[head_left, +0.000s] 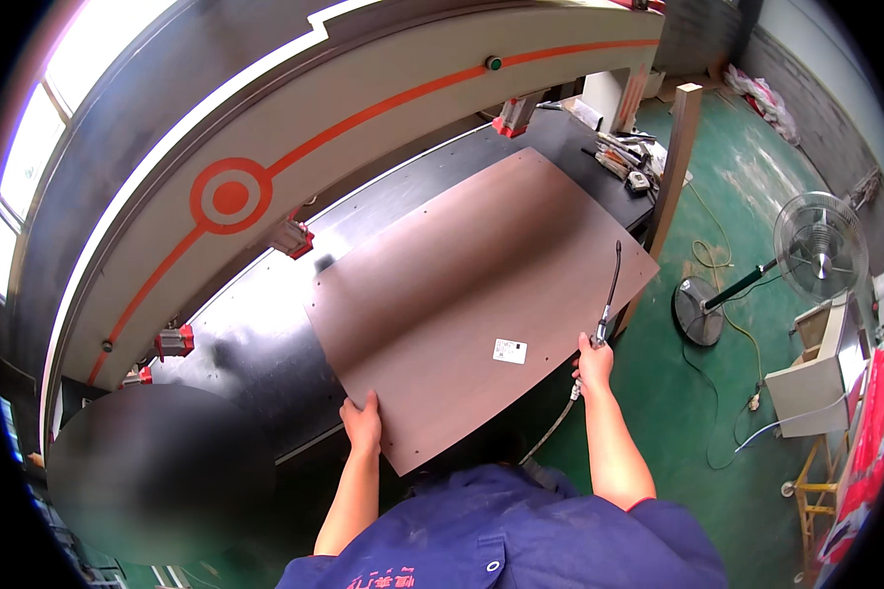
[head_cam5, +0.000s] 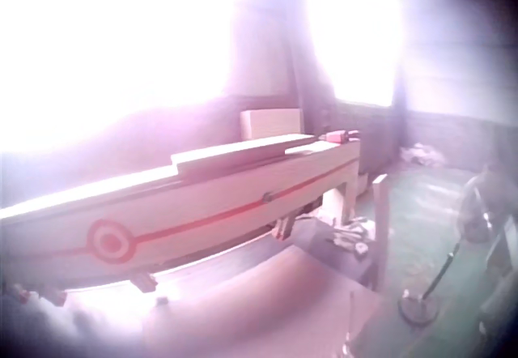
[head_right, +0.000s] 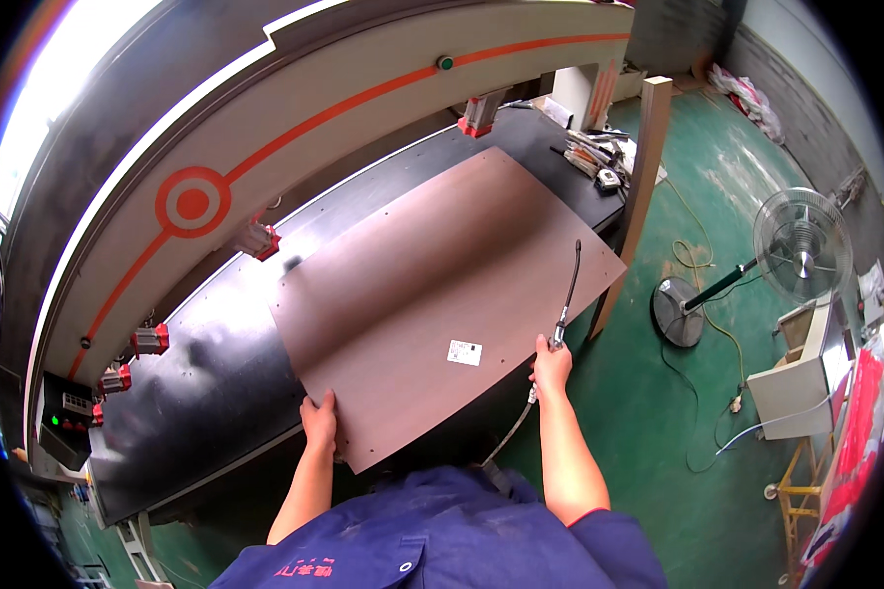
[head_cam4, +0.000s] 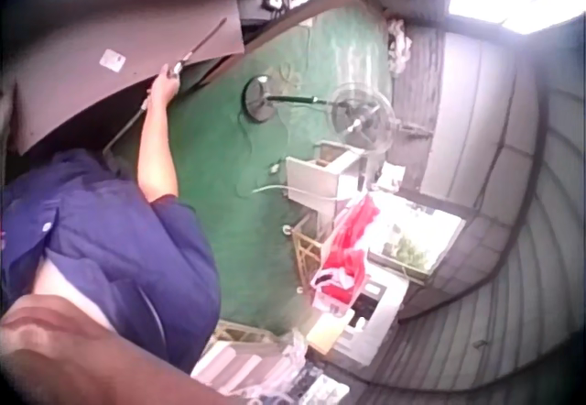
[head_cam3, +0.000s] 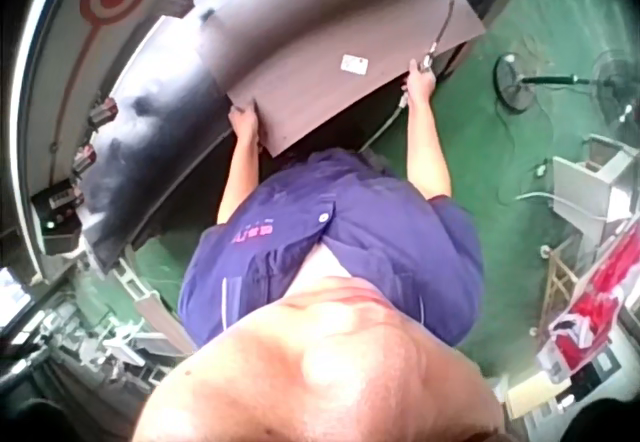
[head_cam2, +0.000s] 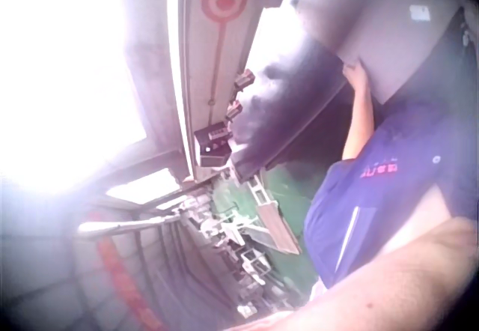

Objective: The person operates a wood-panel processing machine by positioning a panel under the clamps, pressing a button to start the cycle, and moving the panel to a side table.

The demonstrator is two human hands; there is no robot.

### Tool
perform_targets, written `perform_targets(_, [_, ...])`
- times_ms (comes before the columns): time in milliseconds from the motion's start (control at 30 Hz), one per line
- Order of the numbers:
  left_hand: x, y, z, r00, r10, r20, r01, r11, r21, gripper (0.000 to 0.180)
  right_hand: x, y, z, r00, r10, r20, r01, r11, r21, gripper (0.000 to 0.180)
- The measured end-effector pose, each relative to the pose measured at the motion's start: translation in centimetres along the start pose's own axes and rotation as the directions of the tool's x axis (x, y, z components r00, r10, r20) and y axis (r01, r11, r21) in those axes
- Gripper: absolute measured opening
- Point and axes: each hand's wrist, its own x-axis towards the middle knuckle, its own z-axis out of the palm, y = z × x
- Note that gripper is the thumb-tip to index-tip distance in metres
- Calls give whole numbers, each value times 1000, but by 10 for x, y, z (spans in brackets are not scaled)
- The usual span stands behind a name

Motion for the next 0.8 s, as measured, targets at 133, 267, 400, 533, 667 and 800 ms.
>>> perform_targets(133, [2,-1,4,1000,24,-7,-24,1000,8,51,1,4,2,999,-4,-40,4,1000,-18,25])
perform_targets(267, [8,-10,2,991,134,14,-135,989,58,51,5,14,7,999,-18,-42,20,999,43,28])
perform_targets(400, [4,-10,-11,974,221,53,-227,960,162,56,-6,43,15,1000,8,-4,-6,931,366,39])
perform_targets(533, [-1,-4,-21,946,257,197,-276,958,77,58,0,125,-1,979,200,31,-187,834,519,43])
perform_targets(667, [3,-40,-27,951,160,266,-100,969,-225,55,-35,175,-17,849,495,186,-502,645,576,56])
perform_targets(800, [-15,-56,-55,927,15,375,124,931,-344,46,-65,171,-30,736,614,285,-668,588,456,45])
